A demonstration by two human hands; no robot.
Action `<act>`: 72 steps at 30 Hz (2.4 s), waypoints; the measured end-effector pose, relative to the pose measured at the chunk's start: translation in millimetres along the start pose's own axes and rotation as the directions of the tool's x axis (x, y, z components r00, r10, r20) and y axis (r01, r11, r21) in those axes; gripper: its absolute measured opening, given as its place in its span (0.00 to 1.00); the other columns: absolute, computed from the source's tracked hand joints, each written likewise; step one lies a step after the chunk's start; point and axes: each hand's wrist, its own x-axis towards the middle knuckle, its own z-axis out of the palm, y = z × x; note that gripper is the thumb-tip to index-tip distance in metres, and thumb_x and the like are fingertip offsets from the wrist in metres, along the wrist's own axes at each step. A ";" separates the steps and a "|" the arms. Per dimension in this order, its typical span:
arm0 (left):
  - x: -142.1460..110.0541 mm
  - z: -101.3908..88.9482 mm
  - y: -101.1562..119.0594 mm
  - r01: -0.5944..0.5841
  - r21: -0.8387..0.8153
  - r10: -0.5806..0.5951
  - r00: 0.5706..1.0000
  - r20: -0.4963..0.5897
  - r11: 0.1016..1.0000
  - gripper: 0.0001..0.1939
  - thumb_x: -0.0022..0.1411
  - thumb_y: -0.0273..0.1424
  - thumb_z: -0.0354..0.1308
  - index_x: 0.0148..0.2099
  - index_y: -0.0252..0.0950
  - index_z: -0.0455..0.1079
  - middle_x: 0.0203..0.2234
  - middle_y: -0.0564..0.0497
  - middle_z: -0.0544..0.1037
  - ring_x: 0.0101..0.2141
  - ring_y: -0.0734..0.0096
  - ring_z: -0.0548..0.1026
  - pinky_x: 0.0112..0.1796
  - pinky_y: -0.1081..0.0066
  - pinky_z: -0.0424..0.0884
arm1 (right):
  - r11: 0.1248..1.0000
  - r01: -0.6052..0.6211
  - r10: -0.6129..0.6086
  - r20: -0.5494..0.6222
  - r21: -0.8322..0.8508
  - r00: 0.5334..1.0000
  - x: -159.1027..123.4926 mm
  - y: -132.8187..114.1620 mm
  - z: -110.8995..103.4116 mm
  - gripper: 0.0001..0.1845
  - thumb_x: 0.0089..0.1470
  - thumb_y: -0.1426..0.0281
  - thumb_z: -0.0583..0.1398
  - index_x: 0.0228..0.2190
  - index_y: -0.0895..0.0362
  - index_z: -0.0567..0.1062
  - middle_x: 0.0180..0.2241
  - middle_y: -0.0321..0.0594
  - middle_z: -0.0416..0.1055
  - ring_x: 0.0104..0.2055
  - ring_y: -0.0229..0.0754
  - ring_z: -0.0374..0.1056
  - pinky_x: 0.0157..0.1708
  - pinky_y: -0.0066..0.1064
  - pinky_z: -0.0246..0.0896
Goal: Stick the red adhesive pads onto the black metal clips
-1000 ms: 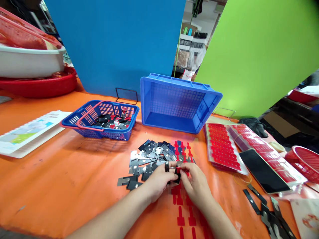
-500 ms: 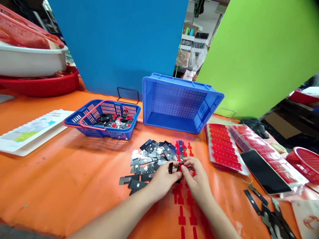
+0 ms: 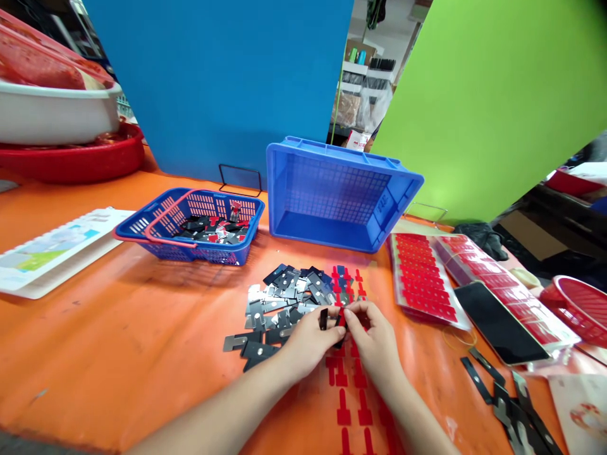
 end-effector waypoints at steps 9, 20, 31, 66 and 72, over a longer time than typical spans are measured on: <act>-0.5 0.7 0.7 0.030 0.023 -0.029 0.999 -0.022 0.999 0.09 0.48 0.29 0.56 0.35 0.34 0.64 0.23 0.55 0.64 0.26 0.74 0.63 0.30 0.73 0.60 | 0.999 0.030 -0.030 -0.009 -0.018 1.000 0.2 0.8 0.0 0.08 0.48 0.64 0.54 0.27 0.56 0.68 0.26 0.38 0.69 0.28 0.40 0.66 0.28 0.30 0.62; -1.3 -2.4 -4.9 0.007 0.117 -0.005 1.000 -0.018 0.993 0.08 0.49 0.30 0.56 0.35 0.35 0.65 0.23 0.54 0.67 0.27 0.74 0.65 0.29 0.73 0.61 | 0.995 -0.023 0.004 0.188 0.099 0.982 7.4 12.8 2.3 0.13 0.46 0.61 0.57 0.33 0.56 0.67 0.23 0.34 0.67 0.24 0.38 0.65 0.22 0.27 0.61; -1.0 -25.8 26.5 0.025 -0.335 -0.080 0.986 -0.150 0.942 0.09 0.49 0.26 0.55 0.36 0.34 0.65 0.33 0.48 0.73 0.31 0.72 0.72 0.34 0.70 0.68 | 0.975 0.091 -0.078 0.073 -0.202 0.994 22.6 33.5 -19.9 0.13 0.52 0.63 0.51 0.37 0.54 0.70 0.34 0.40 0.71 0.37 0.43 0.66 0.38 0.36 0.61; -1.3 -3.7 30.5 0.060 0.190 -0.059 0.998 -0.012 0.980 0.16 0.54 0.37 0.51 0.44 0.39 0.62 0.19 0.55 0.69 0.23 0.74 0.68 0.28 0.74 0.63 | 0.780 0.526 -0.459 0.261 -0.339 0.849 14.5 16.8 -18.6 0.30 0.42 0.85 0.47 0.47 0.53 0.64 0.46 0.38 0.65 0.52 0.44 0.52 0.49 0.41 0.52; 11.7 0.7 32.7 0.030 0.227 -0.025 0.999 -0.025 0.973 0.10 0.52 0.35 0.52 0.36 0.36 0.66 0.33 0.49 0.71 0.27 0.74 0.69 0.32 0.71 0.66 | 0.809 0.395 -0.390 0.105 -0.435 0.915 23.6 22.1 -42.7 0.16 0.45 0.83 0.48 0.23 0.55 0.72 0.28 0.39 0.68 0.36 0.43 0.61 0.37 0.37 0.58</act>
